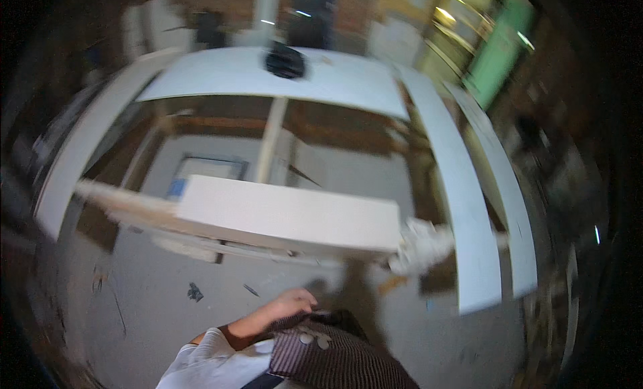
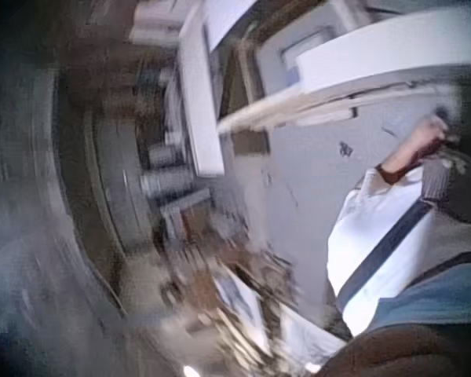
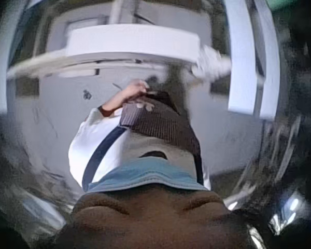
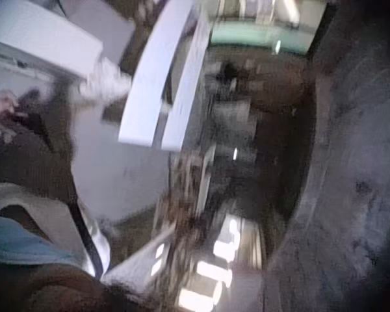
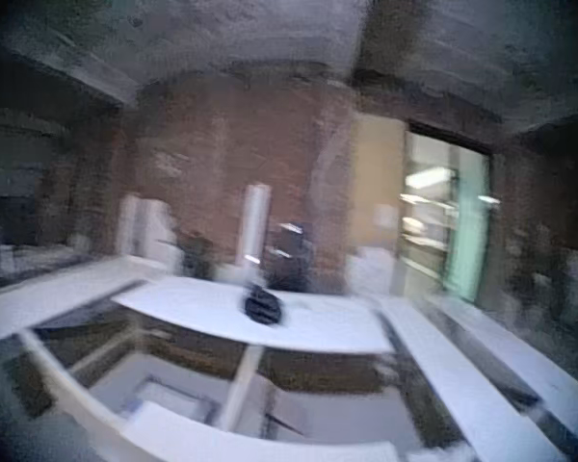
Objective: The person wipes a white wooden board with a cloth, then sands it with a sanding block. They move to a workbench, retrieve a caulking gun, and apply a white paste onto a small board using a yellow spatula.
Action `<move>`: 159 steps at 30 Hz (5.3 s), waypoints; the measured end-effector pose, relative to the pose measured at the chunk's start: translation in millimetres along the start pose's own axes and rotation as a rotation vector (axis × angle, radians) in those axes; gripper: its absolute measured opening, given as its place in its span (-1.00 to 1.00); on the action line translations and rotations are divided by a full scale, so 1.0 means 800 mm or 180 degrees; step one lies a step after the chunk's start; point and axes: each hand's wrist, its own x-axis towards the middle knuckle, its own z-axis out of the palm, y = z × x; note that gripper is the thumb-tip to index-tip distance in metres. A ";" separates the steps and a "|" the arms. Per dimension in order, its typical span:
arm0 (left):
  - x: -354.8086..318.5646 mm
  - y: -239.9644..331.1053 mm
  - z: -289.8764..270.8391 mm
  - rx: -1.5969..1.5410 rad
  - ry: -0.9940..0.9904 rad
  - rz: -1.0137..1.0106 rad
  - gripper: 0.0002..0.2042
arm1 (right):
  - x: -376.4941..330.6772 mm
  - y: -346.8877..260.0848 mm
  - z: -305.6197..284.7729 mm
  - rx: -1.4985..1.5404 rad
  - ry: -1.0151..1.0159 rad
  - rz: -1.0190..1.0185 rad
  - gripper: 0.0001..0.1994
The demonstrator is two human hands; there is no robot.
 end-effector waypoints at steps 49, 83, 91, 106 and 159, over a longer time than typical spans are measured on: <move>0.189 0.169 -0.143 0.5045 -0.0344 0.1925 -0.27 | 0.175 -0.318 -0.289 0.3796 0.5379 0.0891 -0.61; 0.182 0.170 -0.131 0.4658 0.0169 0.1961 -0.31 | 0.078 -0.013 -0.381 0.4121 0.5063 0.0487 -0.63; 0.182 0.161 -0.143 0.4569 0.0303 0.2097 -0.35 | 0.018 -0.138 -0.006 0.4193 0.1806 -0.0165 -0.48; 0.204 0.209 0.317 0.3228 -0.0399 0.2877 -0.72 | -0.206 0.002 0.203 0.4309 0.2290 0.1901 -0.55; 0.872 0.275 1.920 0.3142 -0.4458 0.1955 -0.69 | -0.493 1.334 0.390 0.5984 0.3487 0.1732 -0.49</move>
